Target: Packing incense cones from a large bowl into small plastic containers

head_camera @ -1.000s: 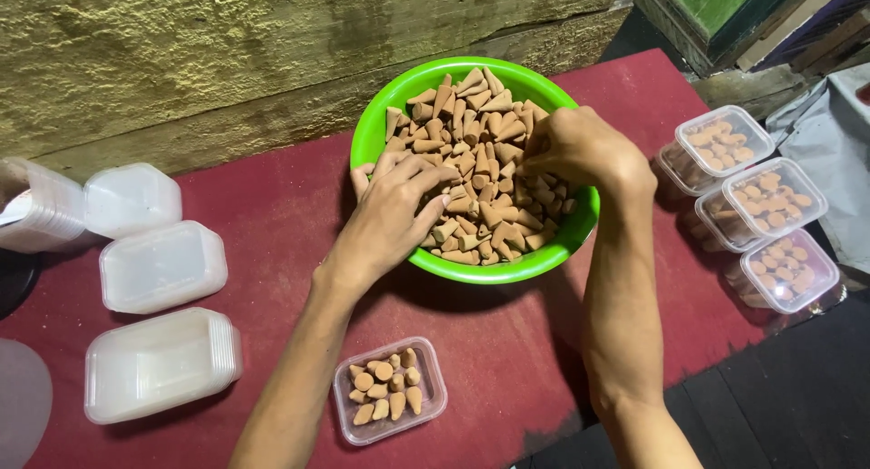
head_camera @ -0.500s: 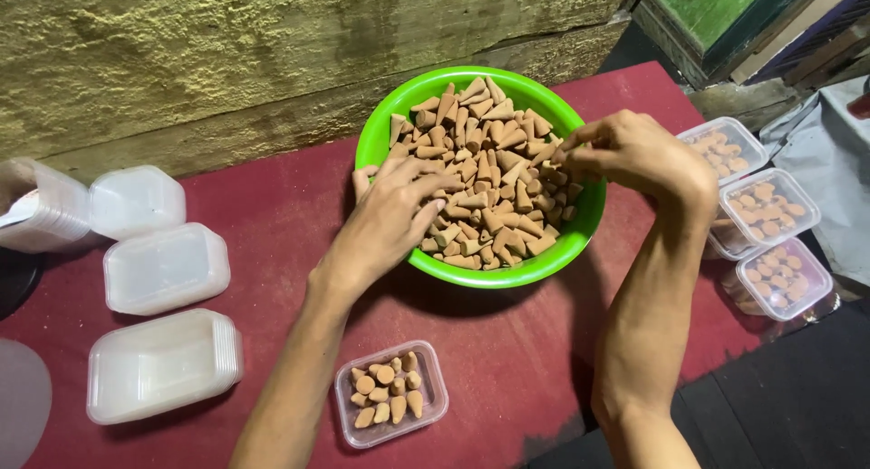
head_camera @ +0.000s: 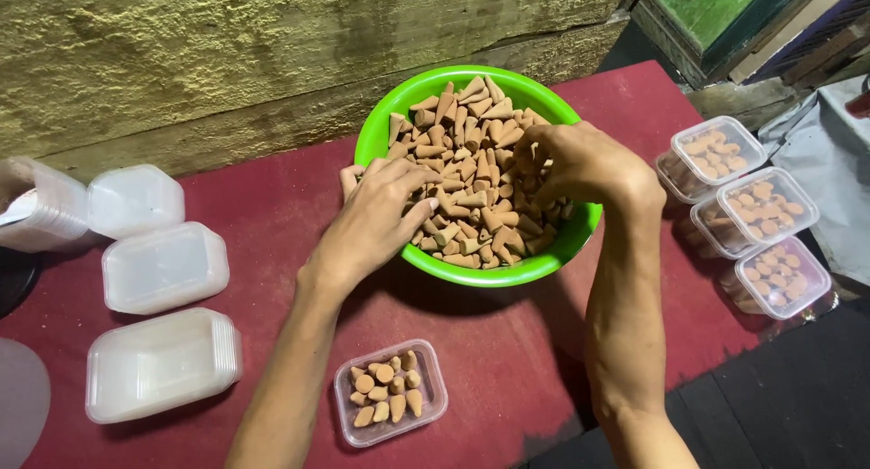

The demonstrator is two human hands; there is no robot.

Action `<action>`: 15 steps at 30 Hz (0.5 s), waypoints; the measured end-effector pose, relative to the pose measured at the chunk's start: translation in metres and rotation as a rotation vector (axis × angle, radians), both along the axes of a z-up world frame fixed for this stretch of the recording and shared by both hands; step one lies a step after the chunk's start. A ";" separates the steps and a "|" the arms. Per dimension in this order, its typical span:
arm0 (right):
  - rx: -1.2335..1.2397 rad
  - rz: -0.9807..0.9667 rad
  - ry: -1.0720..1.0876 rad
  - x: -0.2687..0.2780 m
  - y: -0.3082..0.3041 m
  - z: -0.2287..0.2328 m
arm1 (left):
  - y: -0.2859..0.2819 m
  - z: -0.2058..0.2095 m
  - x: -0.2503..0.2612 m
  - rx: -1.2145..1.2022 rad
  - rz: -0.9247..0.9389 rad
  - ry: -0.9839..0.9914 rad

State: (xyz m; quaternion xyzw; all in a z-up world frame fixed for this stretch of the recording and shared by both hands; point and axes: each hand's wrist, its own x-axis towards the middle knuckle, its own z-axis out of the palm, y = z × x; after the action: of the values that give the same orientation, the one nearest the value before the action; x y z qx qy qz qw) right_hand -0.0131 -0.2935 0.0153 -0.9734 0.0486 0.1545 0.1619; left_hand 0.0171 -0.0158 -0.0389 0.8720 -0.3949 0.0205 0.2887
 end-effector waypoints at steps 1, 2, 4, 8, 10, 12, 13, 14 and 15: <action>0.000 0.001 0.001 0.005 -0.004 -0.007 | 0.000 -0.006 0.003 0.000 0.001 0.001; -0.036 0.020 0.009 0.010 -0.009 -0.015 | 0.000 -0.011 0.006 -0.001 0.001 0.005; -0.072 0.041 0.014 0.011 -0.009 -0.014 | 0.000 -0.014 0.008 -0.002 0.002 0.007; 0.175 0.052 -0.042 0.000 -0.003 0.008 | 0.002 -0.018 0.009 -0.006 0.009 0.004; 0.223 0.064 -0.073 -0.003 0.001 0.019 | 0.003 -0.019 0.009 -0.002 0.016 -0.002; 0.461 0.088 -0.100 -0.005 0.010 0.031 | 0.003 -0.012 0.005 -0.012 0.013 0.000; 0.463 0.088 -0.099 -0.003 0.011 0.031 | 0.003 -0.011 0.005 -0.010 0.014 0.001; 0.530 0.125 -0.067 -0.001 0.011 0.030 | 0.003 -0.011 0.005 -0.007 0.015 0.004; 0.596 0.162 -0.035 0.001 0.011 0.030 | 0.003 -0.011 0.006 -0.005 0.016 0.008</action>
State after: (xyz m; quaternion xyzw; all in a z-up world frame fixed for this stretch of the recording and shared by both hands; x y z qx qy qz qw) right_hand -0.0116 -0.2826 0.0451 -0.8862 -0.0796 0.1577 0.4284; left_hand 0.0228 -0.0133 -0.0501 0.8744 -0.3869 0.0203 0.2921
